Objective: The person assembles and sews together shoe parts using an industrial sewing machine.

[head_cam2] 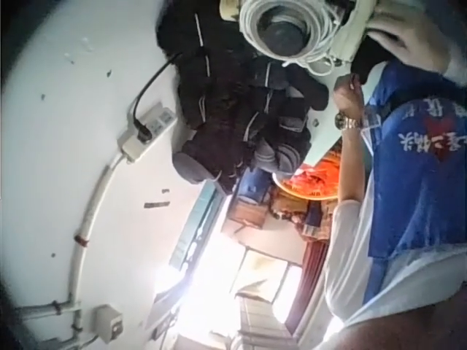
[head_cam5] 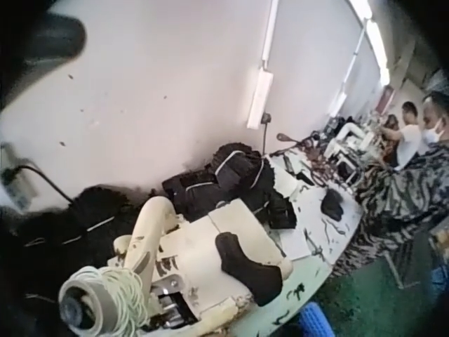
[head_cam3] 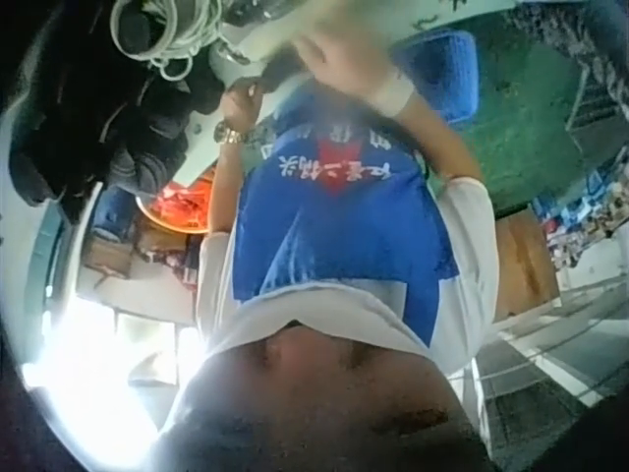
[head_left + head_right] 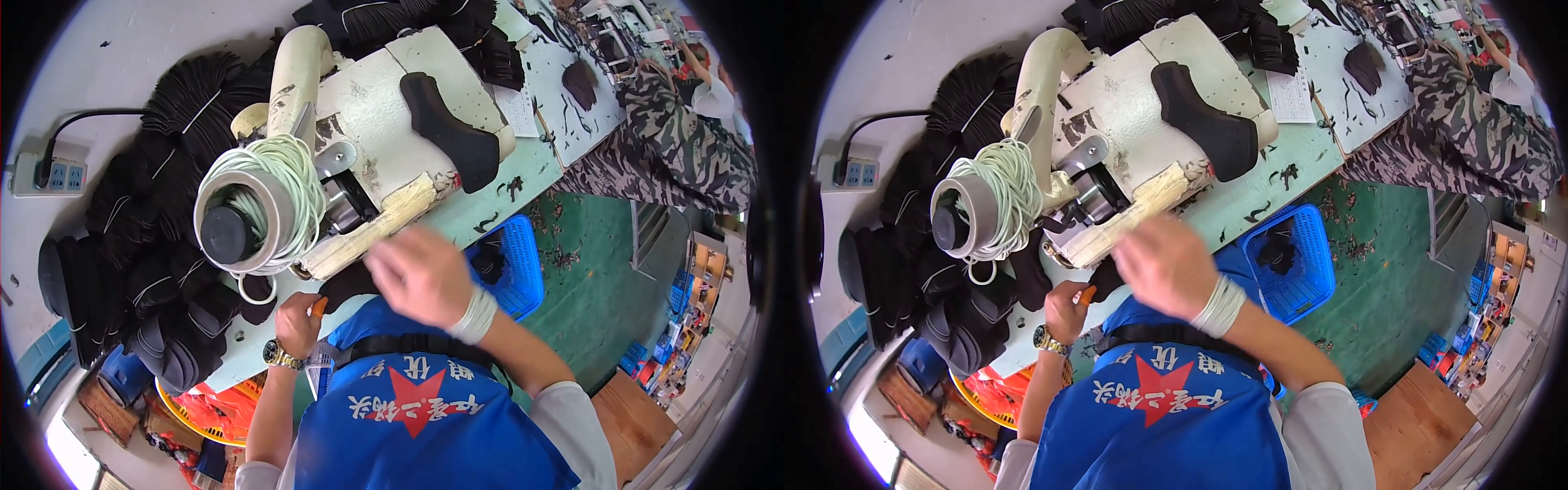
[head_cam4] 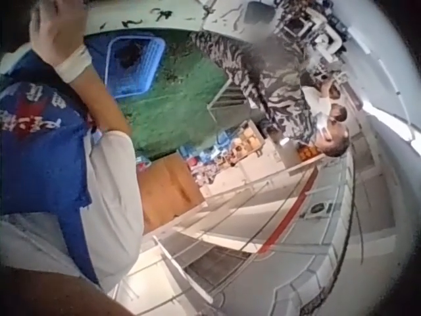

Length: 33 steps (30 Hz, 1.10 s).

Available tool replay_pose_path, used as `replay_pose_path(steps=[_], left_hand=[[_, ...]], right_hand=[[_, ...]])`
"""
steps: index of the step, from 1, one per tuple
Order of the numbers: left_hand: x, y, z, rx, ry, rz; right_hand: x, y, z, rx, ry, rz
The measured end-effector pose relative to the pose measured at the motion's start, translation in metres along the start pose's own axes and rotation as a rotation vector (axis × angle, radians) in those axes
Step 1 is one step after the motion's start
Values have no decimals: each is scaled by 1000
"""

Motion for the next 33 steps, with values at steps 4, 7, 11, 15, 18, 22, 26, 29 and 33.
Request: replay_pose_path(steps=[4,7,11,15,18,22,26,29,33], left_hand=[[9,47,-36,-102,-269,82],[12,85,-66,-548,-541,-91],[47,96,-79,-810,-441,-241],[65,68,-74,-904,-462,-301],[82,61,-78,-846,-532,-384],[97,57,-93,-729,-564,-376],[103,46,-79,-864,-536,-304],[90,47,-38,-884,-514,-392],[71,73,-40,-1066,-484,-484]], right_hand=[[-18,-41,27,298,-192,-81],[-12,-36,20,544,-299,-40],[-4,-13,11,866,-466,473],[15,11,27,485,-315,421],[24,12,44,340,-240,404],[29,17,73,214,-423,386],[29,24,68,234,-264,420],[35,31,31,239,-218,441],[-5,23,13,774,-357,823]])
Point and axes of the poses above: each hand's wrist, its own x-axis towards the middle knuckle, its own z-axis out of the palm, y = z × x, the point moved 4 cm from there along x, towards the middle knuckle, and after that the axes turned 5 degrees about -x, right-handed, at the moved point
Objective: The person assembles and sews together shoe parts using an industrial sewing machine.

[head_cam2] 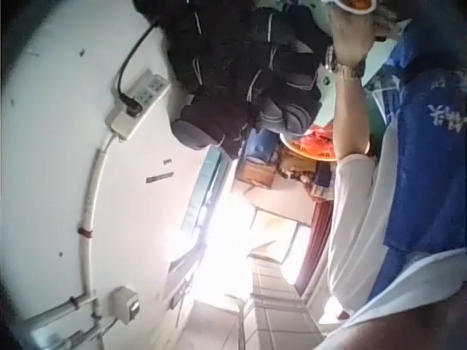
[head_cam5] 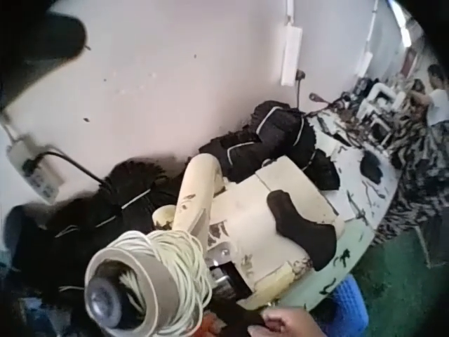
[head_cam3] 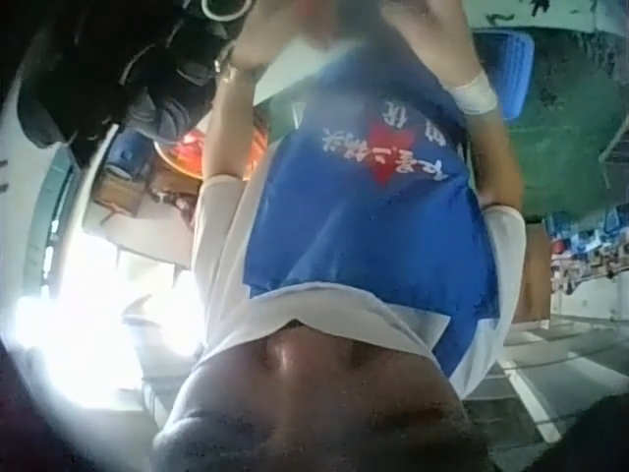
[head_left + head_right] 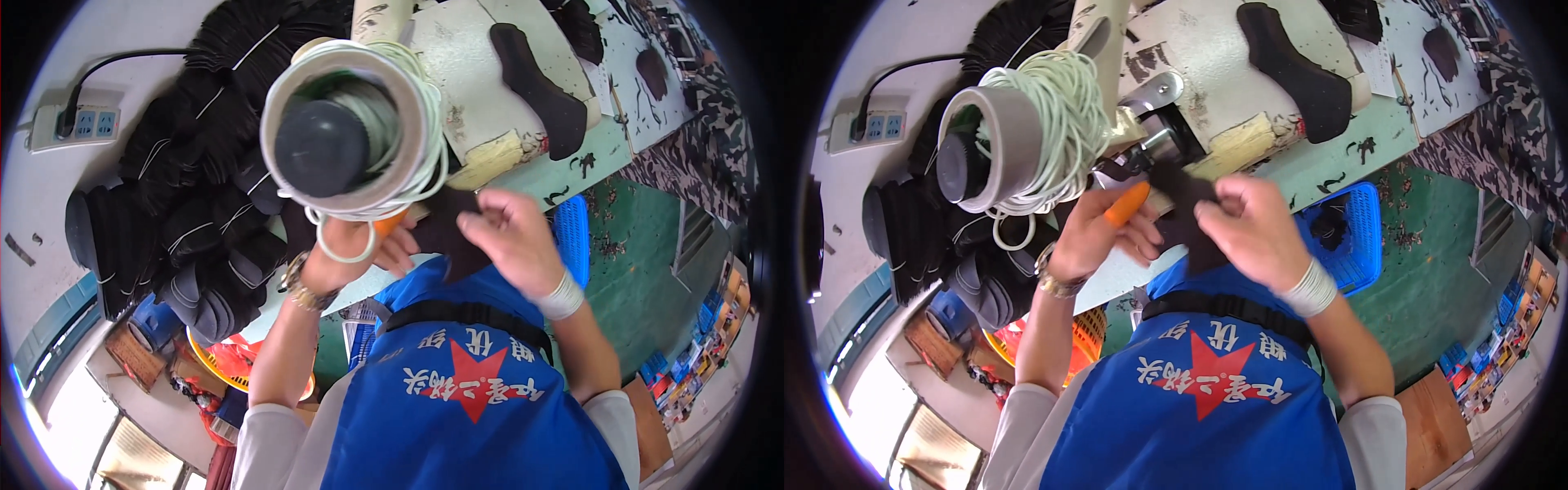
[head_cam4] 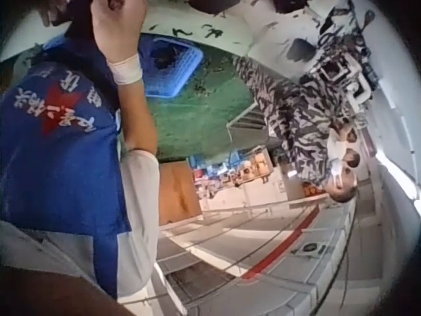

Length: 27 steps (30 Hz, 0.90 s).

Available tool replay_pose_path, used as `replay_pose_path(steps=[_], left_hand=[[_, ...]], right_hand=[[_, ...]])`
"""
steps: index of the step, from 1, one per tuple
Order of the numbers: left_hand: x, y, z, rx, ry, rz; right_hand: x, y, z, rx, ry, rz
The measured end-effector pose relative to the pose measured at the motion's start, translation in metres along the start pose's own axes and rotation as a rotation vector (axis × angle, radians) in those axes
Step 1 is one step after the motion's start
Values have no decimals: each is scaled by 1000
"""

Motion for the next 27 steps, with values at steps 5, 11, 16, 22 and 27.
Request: replay_pose_path(steps=[5,11,16,22,27], left_hand=[[-1,-12,-24,-223,99,44],[12,1,-19,-50,144,21],[6,-11,-14,443,12,-48],[-31,16,-64,433,-46,-92],[-34,81,-64,540,-144,184]], right_hand=[[-12,8,48,465,-85,180],[-3,28,52,492,-84,224],[-5,31,45,486,31,183],[-9,22,76,660,-354,346],[11,12,108,899,-388,378]])
Point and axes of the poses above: each hand's wrist, its own x-axis towards the middle knuckle, its own z-axis out of the palm, y = z × x, the point moved 4 cm from there along x, towards the middle knuckle, and after that the axes turned 5 degrees about -x, right-handed, at the moved point
